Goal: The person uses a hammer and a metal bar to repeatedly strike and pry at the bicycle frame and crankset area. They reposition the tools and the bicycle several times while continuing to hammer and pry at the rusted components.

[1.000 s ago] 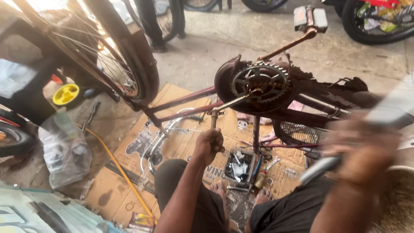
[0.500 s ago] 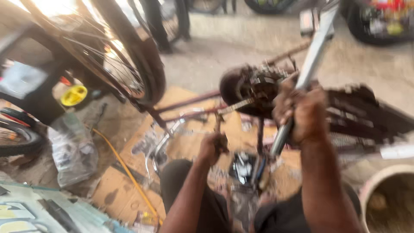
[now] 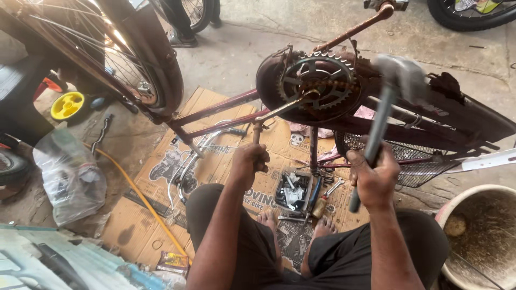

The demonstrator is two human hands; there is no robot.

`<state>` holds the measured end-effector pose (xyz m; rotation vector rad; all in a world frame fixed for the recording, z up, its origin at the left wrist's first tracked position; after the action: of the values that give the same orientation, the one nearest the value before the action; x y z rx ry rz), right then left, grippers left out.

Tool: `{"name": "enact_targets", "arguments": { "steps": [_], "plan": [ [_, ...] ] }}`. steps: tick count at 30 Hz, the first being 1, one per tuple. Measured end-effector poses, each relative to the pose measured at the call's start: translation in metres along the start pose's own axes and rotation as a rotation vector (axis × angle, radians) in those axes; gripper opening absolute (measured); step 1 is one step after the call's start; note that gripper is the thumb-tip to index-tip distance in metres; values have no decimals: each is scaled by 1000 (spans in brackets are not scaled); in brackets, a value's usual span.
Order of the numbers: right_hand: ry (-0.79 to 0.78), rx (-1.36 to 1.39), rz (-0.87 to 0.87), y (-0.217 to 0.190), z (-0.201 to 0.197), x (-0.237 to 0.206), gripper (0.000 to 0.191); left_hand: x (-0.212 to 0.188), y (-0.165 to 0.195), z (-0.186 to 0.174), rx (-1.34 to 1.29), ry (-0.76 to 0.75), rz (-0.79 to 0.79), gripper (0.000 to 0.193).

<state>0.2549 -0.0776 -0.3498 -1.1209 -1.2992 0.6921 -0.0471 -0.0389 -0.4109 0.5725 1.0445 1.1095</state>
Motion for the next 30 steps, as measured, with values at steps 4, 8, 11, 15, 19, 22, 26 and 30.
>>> {"name": "enact_targets", "arguments": {
  "steps": [4,8,11,15,19,22,26,30],
  "plan": [
    [-76,313,-8,-22,12,-25,32,7,0,-2,19,13,3,20],
    [-111,387,340,-11,52,-92,41,11,0,-2,35,-7,31,20],
    [-28,403,477,12,44,-107,50,7,-6,-5,-16,-26,-35,18],
    [179,529,41,-14,-37,-65,36,-1,-4,-1,-26,-180,28,25],
    [236,788,-421,-98,-69,-12,38,-1,-4,-1,-15,-167,-58,28],
    [197,732,-330,-134,-4,6,38,-1,-4,-1,-17,-189,-60,22],
    [-320,481,439,-88,127,6,37,-5,-3,1,5,-225,4,24],
    [-219,518,443,-44,108,19,38,-7,2,7,25,-158,54,22]
  ]
}}
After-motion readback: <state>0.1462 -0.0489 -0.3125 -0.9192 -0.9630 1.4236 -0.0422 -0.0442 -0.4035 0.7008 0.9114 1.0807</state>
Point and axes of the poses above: each hand's wrist, its own x-axis towards the middle knuckle, its own z-axis out of the palm, y = z × x, the point moved 3 cm from there along x, towards the middle knuckle, and after that the axes turned 8 degrees about -z, right-handed, at the moved point
